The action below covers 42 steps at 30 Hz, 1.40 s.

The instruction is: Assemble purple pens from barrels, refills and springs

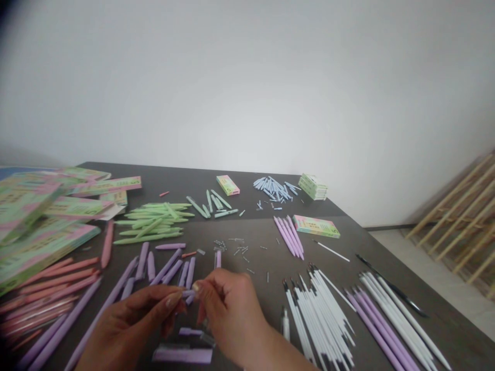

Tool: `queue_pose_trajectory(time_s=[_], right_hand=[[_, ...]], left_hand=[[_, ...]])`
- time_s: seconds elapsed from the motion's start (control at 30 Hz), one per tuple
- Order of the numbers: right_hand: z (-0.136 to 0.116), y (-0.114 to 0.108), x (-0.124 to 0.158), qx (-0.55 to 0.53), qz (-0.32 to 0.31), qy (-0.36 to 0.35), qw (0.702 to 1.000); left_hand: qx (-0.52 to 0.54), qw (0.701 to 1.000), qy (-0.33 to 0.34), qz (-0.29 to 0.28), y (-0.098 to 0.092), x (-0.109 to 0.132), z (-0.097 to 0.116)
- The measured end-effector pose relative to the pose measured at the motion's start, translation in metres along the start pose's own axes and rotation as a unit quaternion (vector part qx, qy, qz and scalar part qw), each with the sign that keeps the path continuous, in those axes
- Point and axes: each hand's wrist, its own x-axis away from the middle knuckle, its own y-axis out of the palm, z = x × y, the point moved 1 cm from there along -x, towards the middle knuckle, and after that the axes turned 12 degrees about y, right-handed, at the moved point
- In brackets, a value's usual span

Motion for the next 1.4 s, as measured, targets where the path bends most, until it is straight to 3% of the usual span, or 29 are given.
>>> queue_pose_trajectory(time_s=[0.23, 0.37, 0.5, 0.67, 0.8, 0.93, 1.17, 1.4], right_hand=[[-0.010, -0.024, -0.002, 0.146, 0.050, -0.009, 0.988], [-0.002, -0.011, 0.003, 0.297, 0.034, -0.054, 0.953], [0.009, 0.004, 0.005, 0.392, 0.007, -0.018, 0.920], [0.010, 0.005, 0.004, 0.422, -0.001, -0.019, 0.906], [0.000, -0.004, 0.001, 0.406, 0.024, -0.032, 0.913], [-0.015, -0.007, -0.024, 0.422, 0.067, -0.044, 0.903], [-0.029, 0.013, -0.090, 0.472, 0.058, -0.016, 0.880], [-0.024, 0.019, -0.117, 0.445, 0.039, 0.041, 0.894]], left_hand=[[0.008, 0.995, 0.042, 0.088, -0.015, -0.015, -0.004], [0.013, 0.994, 0.044, 0.100, -0.023, -0.021, -0.013], [0.011, 0.995, 0.036, 0.092, -0.021, -0.020, -0.015], [0.009, 0.995, 0.034, 0.090, -0.020, -0.021, -0.013], [0.003, 0.995, 0.035, 0.090, -0.021, -0.023, -0.013], [0.001, 0.996, 0.027, 0.085, -0.021, -0.023, -0.015], [0.017, 0.994, 0.022, 0.104, -0.023, -0.023, -0.016], [0.037, 0.994, 0.024, 0.100, -0.022, -0.026, -0.019]])
